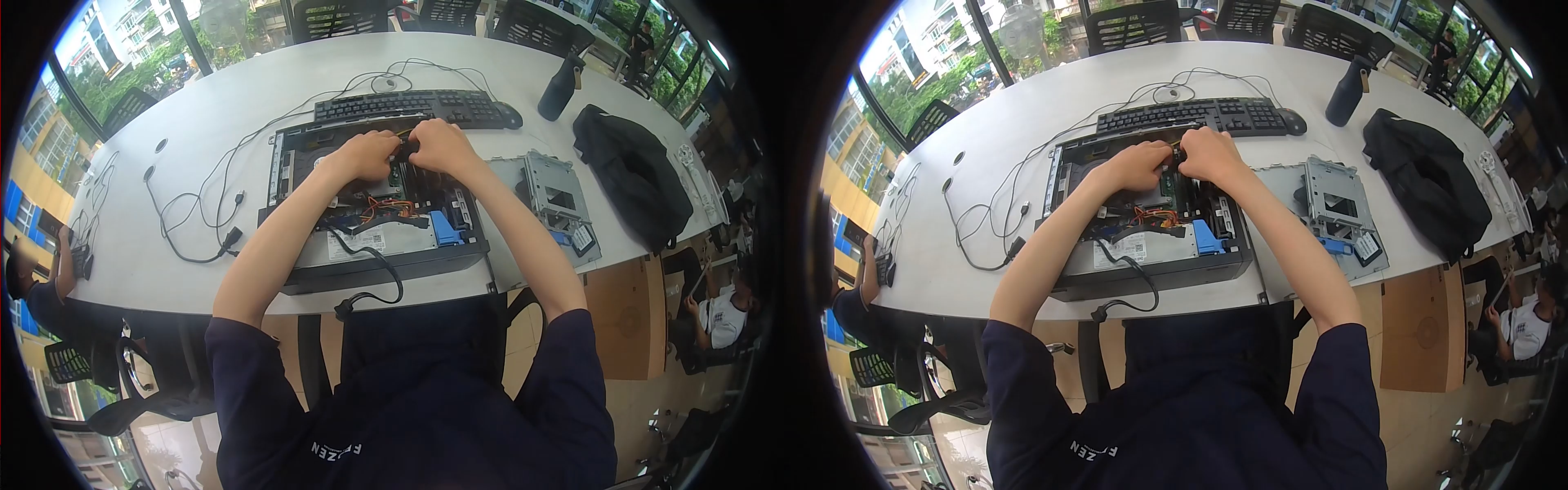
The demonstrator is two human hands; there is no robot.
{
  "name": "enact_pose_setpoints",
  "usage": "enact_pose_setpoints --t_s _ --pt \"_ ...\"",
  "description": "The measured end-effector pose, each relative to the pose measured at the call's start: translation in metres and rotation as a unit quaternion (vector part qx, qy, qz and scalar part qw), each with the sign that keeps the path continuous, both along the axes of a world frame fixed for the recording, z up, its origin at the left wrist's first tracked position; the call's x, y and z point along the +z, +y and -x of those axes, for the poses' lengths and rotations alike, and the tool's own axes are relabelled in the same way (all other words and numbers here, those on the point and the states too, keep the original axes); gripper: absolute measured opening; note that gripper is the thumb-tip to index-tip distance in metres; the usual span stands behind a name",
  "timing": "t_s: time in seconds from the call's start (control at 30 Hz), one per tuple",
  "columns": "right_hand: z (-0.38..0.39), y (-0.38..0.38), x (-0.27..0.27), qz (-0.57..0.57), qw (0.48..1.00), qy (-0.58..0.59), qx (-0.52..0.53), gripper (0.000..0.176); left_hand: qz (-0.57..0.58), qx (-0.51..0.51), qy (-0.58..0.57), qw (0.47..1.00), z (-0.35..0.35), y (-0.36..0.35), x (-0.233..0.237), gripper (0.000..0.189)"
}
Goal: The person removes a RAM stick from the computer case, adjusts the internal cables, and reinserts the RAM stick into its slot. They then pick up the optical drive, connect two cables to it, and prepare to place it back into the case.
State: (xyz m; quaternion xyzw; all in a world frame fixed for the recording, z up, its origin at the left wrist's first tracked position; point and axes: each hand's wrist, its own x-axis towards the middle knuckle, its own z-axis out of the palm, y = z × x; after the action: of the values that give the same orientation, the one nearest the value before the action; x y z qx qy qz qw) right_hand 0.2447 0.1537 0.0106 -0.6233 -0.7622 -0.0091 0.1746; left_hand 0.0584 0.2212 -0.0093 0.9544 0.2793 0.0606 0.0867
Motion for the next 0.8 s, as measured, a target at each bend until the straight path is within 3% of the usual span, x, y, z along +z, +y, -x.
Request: enact_pose_setpoints --t_s 0.27,0.33,0.57,0.77,0.8 --pt "0.004 0.000 0.002 0.009 1.000 0.014 -0.013 0.018 0.006 0.005 0.015 1.000 -0.001 -0.003 0.002 0.031" --pt "0.007 0.000 0.008 0.067 0.996 -0.049 -0.040 0.037 -0.003 0.008 0.020 1.000 -0.001 -0.003 0.001 0.031" --pt "0.006 -0.003 0.008 0.070 0.995 -0.066 -0.018 0.035 -0.007 0.004 0.012 1.000 -0.001 0.000 -0.003 0.028" --pt "0.004 -0.005 0.014 0.058 0.995 -0.081 0.004 0.034 0.002 0.059 0.025 0.998 -0.008 -0.010 0.003 0.038" --pt "0.001 -0.005 0.020 0.107 0.992 -0.058 0.031 0.037 -0.013 0.050 0.019 0.999 -0.008 -0.011 0.000 0.042"
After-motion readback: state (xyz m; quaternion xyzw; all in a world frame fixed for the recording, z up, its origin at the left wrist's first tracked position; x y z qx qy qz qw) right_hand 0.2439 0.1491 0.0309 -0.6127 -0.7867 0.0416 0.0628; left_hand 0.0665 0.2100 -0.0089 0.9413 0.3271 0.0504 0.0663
